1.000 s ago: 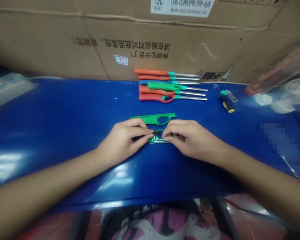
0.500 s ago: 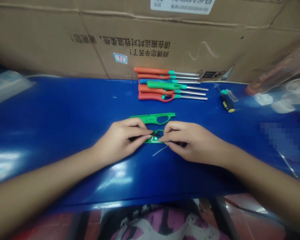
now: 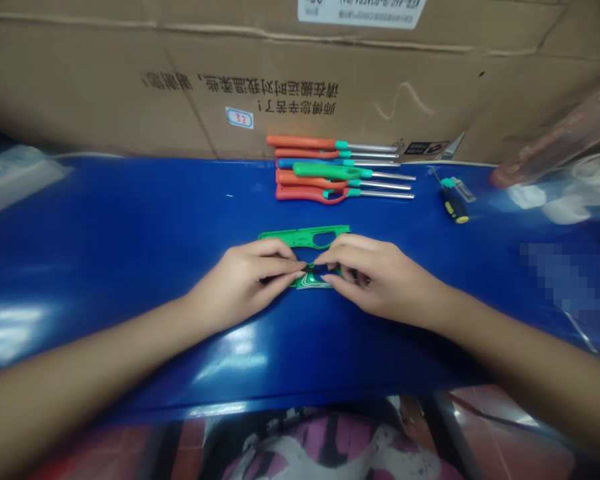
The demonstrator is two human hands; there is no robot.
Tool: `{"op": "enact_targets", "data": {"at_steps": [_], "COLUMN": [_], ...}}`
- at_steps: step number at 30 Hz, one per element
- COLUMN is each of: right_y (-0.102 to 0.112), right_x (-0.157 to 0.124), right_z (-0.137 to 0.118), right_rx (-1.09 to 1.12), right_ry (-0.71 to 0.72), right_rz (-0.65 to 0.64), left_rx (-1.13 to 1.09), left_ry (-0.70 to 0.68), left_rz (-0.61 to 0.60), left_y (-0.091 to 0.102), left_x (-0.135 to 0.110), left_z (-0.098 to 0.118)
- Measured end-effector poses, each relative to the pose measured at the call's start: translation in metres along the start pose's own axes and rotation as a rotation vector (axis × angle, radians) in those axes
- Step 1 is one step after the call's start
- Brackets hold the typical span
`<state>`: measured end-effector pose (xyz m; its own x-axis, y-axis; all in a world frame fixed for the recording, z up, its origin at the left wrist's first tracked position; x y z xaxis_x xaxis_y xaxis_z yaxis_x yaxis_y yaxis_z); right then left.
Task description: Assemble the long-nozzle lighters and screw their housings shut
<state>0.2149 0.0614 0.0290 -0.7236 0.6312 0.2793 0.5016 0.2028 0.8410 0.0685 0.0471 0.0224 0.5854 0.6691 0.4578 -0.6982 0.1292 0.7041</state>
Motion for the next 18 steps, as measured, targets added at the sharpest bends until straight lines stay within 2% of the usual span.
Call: {"op": "enact_targets", "data": {"at_steps": [11,18], "right_y": [-0.010,-0.011], "right_x": [0.001,0.000], "right_z": [-0.003,-0.001], "right_rx": [-0.047,-0.023], "right_ry": [0.080,0.050], "right_rz": [0.054,0.001], "left_rx": [0.008,0.121], "left_ry": [0.019,0.048], "left_rz": [-0.012,-0.163], "left_y": [-0.003,-0.007], "left_x": [0.001,-0.003], "left_z": [0.002,0.010]}}
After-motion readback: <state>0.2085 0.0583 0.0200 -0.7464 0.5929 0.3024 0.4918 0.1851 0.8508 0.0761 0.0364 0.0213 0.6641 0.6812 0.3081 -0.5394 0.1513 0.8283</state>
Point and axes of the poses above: each hand's wrist, its own x-axis towards the middle knuckle, its own y-axis out of the back of the hand, z = x × y, the point moved 8 cm from there along x, towards the middle knuckle, and after that the axes turned 4 degrees about -x, right-handed, at the moved point
